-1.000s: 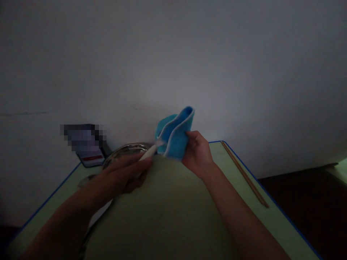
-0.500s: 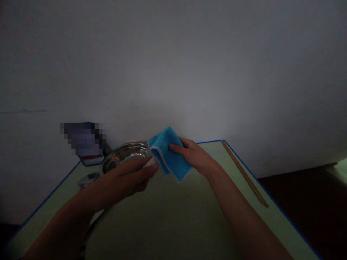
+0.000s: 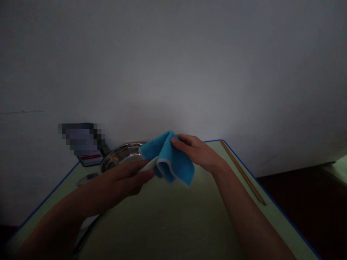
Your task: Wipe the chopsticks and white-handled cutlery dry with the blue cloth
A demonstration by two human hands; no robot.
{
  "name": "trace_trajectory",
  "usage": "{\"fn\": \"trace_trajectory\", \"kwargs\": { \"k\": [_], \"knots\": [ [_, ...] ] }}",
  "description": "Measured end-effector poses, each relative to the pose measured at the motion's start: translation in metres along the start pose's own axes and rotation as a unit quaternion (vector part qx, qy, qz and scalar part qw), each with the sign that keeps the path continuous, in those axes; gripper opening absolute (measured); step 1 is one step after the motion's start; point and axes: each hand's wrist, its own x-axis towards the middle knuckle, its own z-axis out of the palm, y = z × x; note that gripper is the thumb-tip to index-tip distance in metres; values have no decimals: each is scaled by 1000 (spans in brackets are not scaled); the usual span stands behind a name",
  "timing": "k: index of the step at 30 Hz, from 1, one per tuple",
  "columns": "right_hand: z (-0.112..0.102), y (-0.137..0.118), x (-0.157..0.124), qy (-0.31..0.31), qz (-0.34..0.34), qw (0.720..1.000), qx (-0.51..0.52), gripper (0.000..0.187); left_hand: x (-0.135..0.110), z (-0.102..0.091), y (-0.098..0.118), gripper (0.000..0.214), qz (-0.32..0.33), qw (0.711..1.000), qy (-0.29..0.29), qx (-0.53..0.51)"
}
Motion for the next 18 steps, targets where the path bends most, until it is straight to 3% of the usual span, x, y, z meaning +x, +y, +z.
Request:
{"fn": "trace_trajectory", "kwargs": {
  "k": [4,7,10,13,15,18],
  "knots": [
    [13,4,4,67,-4,995,-77,29,2,0,2,30,-2,1000,-11,-10],
    [13,8,4,64,-4,996,-58,28,1,-1,4,32,-7,999,-21,-30],
    [5,7,-1,-4,16,1000,24,21,-4,-5,8,33,-15,999,-33,-34],
    [-3,2,-8,-142,68,985,74,21,-11,-12,9,35,-25,999,-32,-21],
    [-5,-2,-11,-208,91,971,71,26,-14,-15,8,34,-24,1000,-15,-7],
    [-3,-6,-11,-233,72,970,1,30,-16,-16,4,29,-21,999,27,4]
  ]
}}
